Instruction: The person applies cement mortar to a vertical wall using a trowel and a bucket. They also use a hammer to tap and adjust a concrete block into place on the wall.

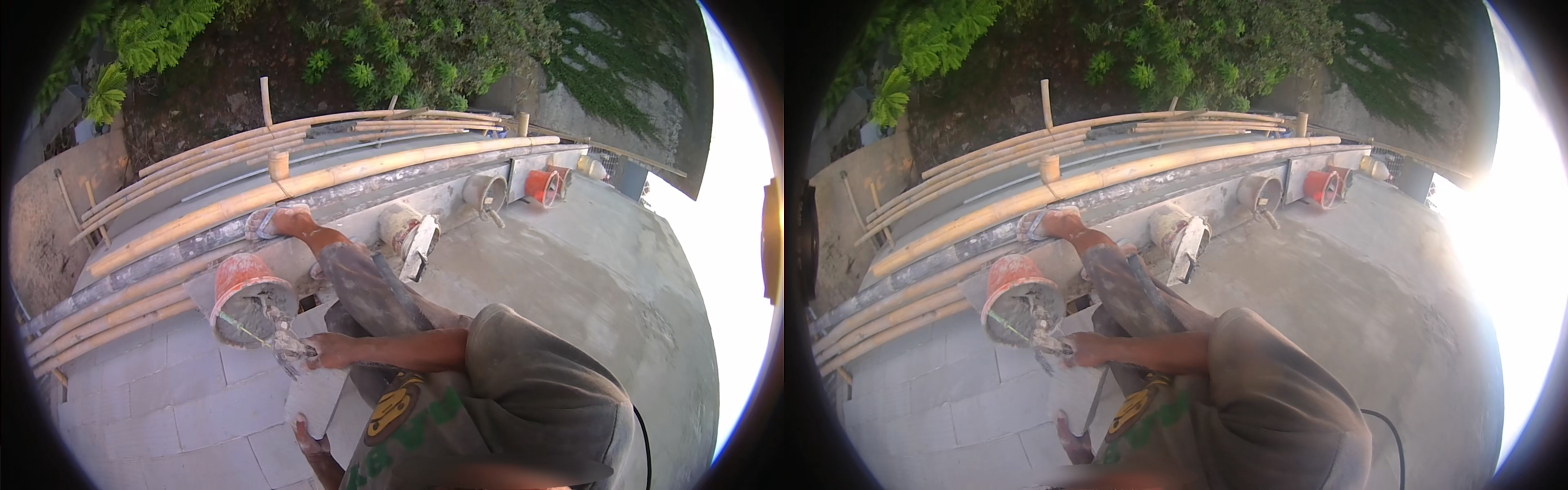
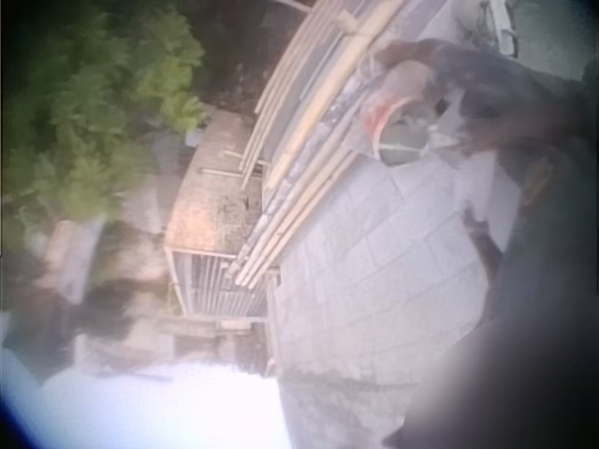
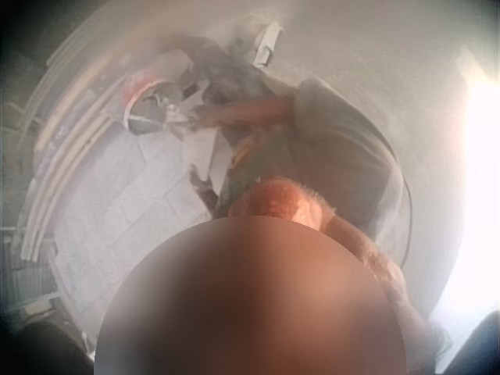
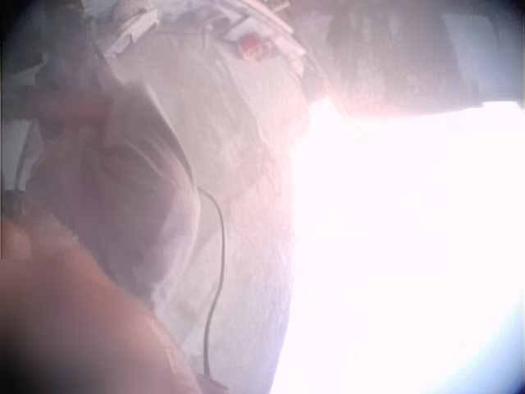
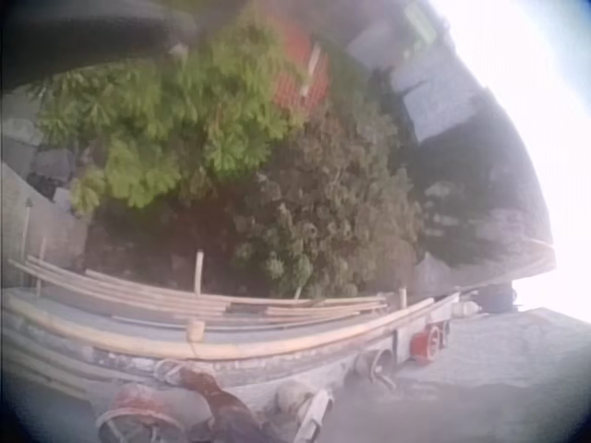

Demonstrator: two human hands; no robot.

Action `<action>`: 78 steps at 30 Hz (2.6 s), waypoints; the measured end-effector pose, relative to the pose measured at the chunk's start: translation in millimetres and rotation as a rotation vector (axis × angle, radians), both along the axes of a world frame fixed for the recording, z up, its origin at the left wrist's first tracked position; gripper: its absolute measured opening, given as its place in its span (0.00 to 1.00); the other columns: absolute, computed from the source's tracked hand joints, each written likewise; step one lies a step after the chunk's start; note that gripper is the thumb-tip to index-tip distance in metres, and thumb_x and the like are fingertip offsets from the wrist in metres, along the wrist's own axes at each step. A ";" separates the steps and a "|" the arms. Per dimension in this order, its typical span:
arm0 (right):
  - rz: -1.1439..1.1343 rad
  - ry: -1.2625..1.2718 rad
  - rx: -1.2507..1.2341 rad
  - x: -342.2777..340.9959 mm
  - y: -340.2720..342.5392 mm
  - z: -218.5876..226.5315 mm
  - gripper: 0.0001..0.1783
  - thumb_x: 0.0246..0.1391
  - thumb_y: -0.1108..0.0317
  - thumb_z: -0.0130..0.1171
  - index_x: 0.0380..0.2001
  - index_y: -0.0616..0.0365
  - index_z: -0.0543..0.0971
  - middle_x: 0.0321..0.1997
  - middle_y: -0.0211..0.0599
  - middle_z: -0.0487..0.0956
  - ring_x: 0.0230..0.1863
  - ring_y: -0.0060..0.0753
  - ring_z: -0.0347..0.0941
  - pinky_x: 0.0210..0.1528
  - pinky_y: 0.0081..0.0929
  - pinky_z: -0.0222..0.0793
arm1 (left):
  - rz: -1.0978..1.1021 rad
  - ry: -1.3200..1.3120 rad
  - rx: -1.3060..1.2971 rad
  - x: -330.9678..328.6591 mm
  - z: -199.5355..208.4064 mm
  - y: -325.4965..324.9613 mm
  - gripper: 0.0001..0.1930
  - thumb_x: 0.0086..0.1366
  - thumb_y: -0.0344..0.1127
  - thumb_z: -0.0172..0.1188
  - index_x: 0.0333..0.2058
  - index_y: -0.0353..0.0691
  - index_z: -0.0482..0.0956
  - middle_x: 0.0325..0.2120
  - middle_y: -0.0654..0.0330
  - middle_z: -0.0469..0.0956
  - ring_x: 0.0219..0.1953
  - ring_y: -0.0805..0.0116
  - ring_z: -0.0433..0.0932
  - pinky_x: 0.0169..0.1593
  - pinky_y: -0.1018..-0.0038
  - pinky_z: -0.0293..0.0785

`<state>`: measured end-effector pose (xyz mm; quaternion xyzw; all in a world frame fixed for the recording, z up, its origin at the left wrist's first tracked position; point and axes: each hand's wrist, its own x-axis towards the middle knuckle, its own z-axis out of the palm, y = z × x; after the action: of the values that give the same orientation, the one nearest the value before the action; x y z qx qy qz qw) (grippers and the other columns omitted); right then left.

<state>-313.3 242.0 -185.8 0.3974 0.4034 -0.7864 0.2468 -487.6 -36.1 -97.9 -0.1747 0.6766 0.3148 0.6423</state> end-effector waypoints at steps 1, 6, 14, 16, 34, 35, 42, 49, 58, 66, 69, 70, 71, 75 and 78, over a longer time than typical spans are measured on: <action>-0.001 0.007 0.002 -3.7 4.0 4.7 0.32 0.53 0.50 0.60 0.55 0.60 0.70 0.52 0.54 0.75 0.56 0.53 0.70 0.58 0.40 0.63 | -0.033 0.037 -0.017 0.3 4.9 -2.8 0.39 0.58 0.47 0.62 0.63 0.35 0.59 0.58 0.51 0.68 0.59 0.54 0.69 0.62 0.60 0.64; 0.049 0.091 0.065 -30.0 23.5 33.2 0.33 0.53 0.51 0.61 0.57 0.59 0.70 0.55 0.54 0.72 0.58 0.56 0.68 0.60 0.41 0.62 | 0.422 -0.046 -0.149 3.0 35.9 32.6 0.39 0.59 0.51 0.61 0.63 0.38 0.59 0.58 0.54 0.69 0.59 0.55 0.69 0.60 0.59 0.66; 0.162 0.205 0.180 -54.3 38.9 67.4 0.36 0.51 0.49 0.61 0.60 0.56 0.68 0.58 0.60 0.68 0.58 0.59 0.68 0.59 0.46 0.63 | 0.518 0.014 -0.182 17.3 71.0 48.8 0.38 0.61 0.58 0.57 0.66 0.52 0.55 0.58 0.60 0.67 0.59 0.54 0.66 0.55 0.49 0.66; 0.188 0.210 0.175 -60.3 47.1 77.7 0.36 0.51 0.49 0.61 0.61 0.54 0.68 0.57 0.61 0.68 0.57 0.60 0.68 0.58 0.47 0.64 | 0.482 0.038 -0.173 18.8 71.9 60.9 0.39 0.60 0.59 0.57 0.65 0.51 0.56 0.59 0.59 0.66 0.59 0.54 0.65 0.55 0.50 0.66; 0.231 0.353 0.611 -95.3 57.3 185.5 0.42 0.50 0.41 0.60 0.57 0.67 0.69 0.54 0.67 0.73 0.58 0.61 0.68 0.62 0.43 0.62 | 0.617 0.230 0.286 16.1 127.5 79.3 0.34 0.66 0.58 0.49 0.63 0.42 0.61 0.57 0.55 0.70 0.57 0.53 0.71 0.56 0.51 0.68; 0.245 0.392 0.615 -100.0 54.2 195.7 0.41 0.50 0.41 0.60 0.56 0.67 0.71 0.53 0.66 0.73 0.58 0.60 0.69 0.61 0.43 0.63 | 0.671 0.245 0.321 19.8 132.3 75.4 0.33 0.66 0.56 0.50 0.63 0.41 0.61 0.57 0.54 0.71 0.56 0.52 0.72 0.56 0.50 0.70; 0.322 0.545 0.597 -118.4 44.1 258.8 0.34 0.51 0.42 0.61 0.46 0.64 0.79 0.42 0.61 0.79 0.46 0.58 0.76 0.52 0.43 0.69 | 0.796 0.291 0.466 36.8 137.7 51.2 0.36 0.65 0.59 0.48 0.64 0.43 0.59 0.58 0.54 0.69 0.58 0.49 0.70 0.57 0.47 0.67; 0.217 0.691 0.602 -112.4 -3.5 240.0 0.29 0.52 0.48 0.61 0.46 0.63 0.79 0.35 0.54 0.81 0.37 0.50 0.79 0.42 0.40 0.74 | 0.800 0.262 0.478 48.2 144.1 16.7 0.37 0.65 0.61 0.43 0.66 0.44 0.56 0.59 0.53 0.67 0.58 0.49 0.69 0.55 0.49 0.69; 0.155 0.558 0.142 -132.1 41.1 252.9 0.32 0.49 0.60 0.66 0.58 0.58 0.71 0.38 0.39 0.81 0.33 0.25 0.77 0.27 0.20 0.73 | 1.071 0.126 0.596 57.8 129.8 20.0 0.37 0.65 0.62 0.44 0.64 0.43 0.60 0.56 0.49 0.70 0.52 0.46 0.74 0.47 0.47 0.75; 0.189 0.800 -0.058 -203.7 48.8 299.2 0.51 0.46 0.64 0.68 0.69 0.54 0.51 0.53 0.49 0.76 0.54 0.40 0.74 0.39 0.33 0.77 | 1.173 -0.204 1.214 35.0 161.9 82.6 0.39 0.63 0.66 0.45 0.61 0.40 0.63 0.48 0.43 0.73 0.43 0.43 0.77 0.37 0.50 0.79; 0.377 0.839 -0.076 -229.5 41.1 309.7 0.51 0.48 0.57 0.68 0.70 0.53 0.52 0.56 0.48 0.75 0.60 0.42 0.70 0.55 0.40 0.71 | 1.056 -0.217 1.359 25.5 170.7 81.0 0.41 0.61 0.68 0.46 0.61 0.40 0.64 0.48 0.44 0.74 0.41 0.43 0.78 0.35 0.51 0.79; 0.441 0.850 -0.110 -237.6 37.3 311.8 0.52 0.47 0.57 0.69 0.70 0.52 0.51 0.57 0.49 0.75 0.61 0.42 0.69 0.59 0.41 0.67 | 1.047 -0.208 1.378 23.8 173.1 80.6 0.41 0.61 0.69 0.46 0.61 0.40 0.64 0.47 0.42 0.74 0.41 0.42 0.78 0.33 0.52 0.80; 0.505 0.862 -0.144 -245.5 33.7 314.4 0.54 0.47 0.56 0.70 0.70 0.51 0.50 0.58 0.50 0.74 0.61 0.43 0.68 0.62 0.43 0.64 | 1.110 -0.202 1.373 25.1 173.1 79.3 0.42 0.61 0.69 0.46 0.61 0.39 0.63 0.47 0.40 0.73 0.41 0.41 0.78 0.33 0.51 0.80; 0.785 0.941 -0.212 -260.8 10.8 313.8 0.58 0.43 0.44 0.71 0.70 0.52 0.52 0.65 0.42 0.69 0.66 0.42 0.63 0.66 0.40 0.60 | 1.165 -0.160 1.345 33.4 176.0 76.8 0.41 0.63 0.68 0.44 0.59 0.35 0.64 0.43 0.33 0.73 0.38 0.41 0.79 0.29 0.58 0.81; 0.761 0.982 -0.218 -241.7 -11.6 306.9 0.58 0.42 0.38 0.69 0.69 0.54 0.54 0.66 0.44 0.67 0.66 0.42 0.64 0.67 0.39 0.57 | 1.090 -0.164 1.346 52.0 173.8 75.3 0.39 0.65 0.67 0.42 0.56 0.33 0.66 0.39 0.33 0.74 0.35 0.42 0.80 0.25 0.64 0.80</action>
<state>-555.0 230.4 121.1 -0.2086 0.5002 -0.7709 0.3346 -435.5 39.2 75.9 -0.0797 0.1203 0.8981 0.4154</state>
